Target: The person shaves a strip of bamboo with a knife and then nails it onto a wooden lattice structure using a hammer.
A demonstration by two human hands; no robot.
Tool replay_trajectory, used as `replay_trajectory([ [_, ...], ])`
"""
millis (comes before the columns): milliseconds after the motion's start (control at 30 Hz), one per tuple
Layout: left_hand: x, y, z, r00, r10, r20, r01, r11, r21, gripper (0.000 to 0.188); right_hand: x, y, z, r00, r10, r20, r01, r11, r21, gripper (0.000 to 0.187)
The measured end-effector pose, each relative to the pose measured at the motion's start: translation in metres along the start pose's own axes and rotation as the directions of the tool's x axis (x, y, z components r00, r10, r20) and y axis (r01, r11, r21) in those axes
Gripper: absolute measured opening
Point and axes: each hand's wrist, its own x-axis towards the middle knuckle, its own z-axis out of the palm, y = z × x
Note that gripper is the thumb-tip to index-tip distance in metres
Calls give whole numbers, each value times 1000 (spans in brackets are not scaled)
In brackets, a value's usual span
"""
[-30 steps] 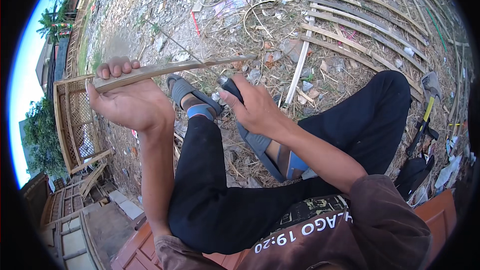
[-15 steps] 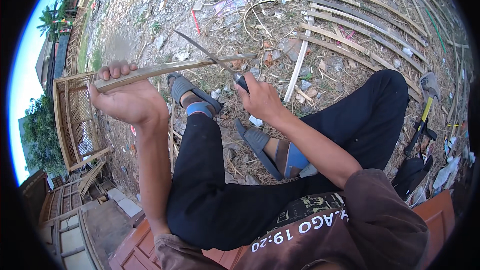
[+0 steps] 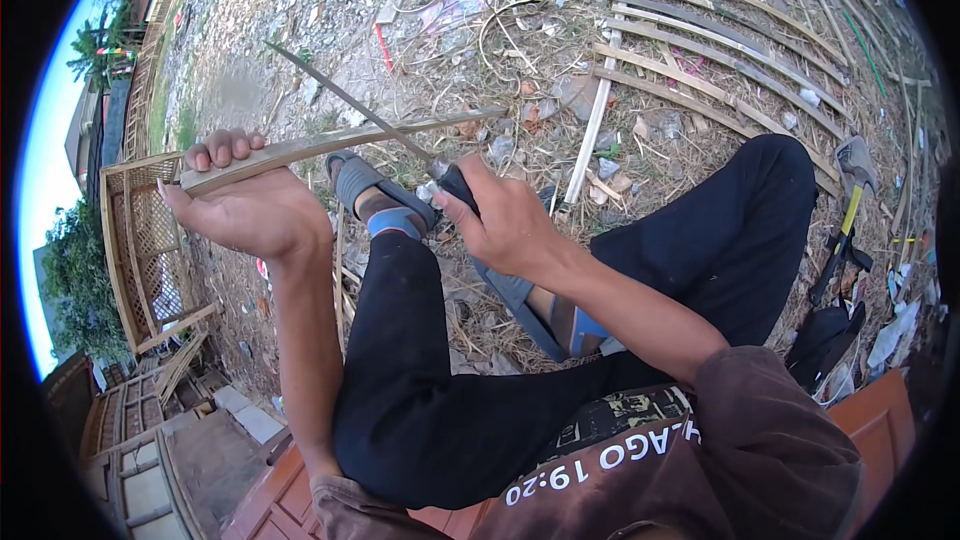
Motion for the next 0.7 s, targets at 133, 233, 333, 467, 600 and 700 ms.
replay_trajectory([
  [133,5,-5,9,999,-34,3,34,999,-9,37,2,94,2,963,263,-58,-269,929,-254,29],
  [233,8,-8,-4,998,-48,26,49,998,-34,36,12,75,-3,958,282,-50,-286,933,-221,27],
  [333,5,-1,-6,1000,8,-2,-8,999,33,35,4,39,5,980,198,-14,-199,973,-121,26],
  [467,5,-4,7,999,-15,-29,17,999,47,35,-13,84,16,940,336,-58,-341,925,-167,27],
  [600,4,-9,10,1000,2,6,-2,1000,13,33,-5,83,5,929,361,-76,-369,918,-147,28],
  [700,3,-4,3,998,12,66,-13,1000,6,35,-11,42,7,977,206,-54,-209,976,-56,29],
])
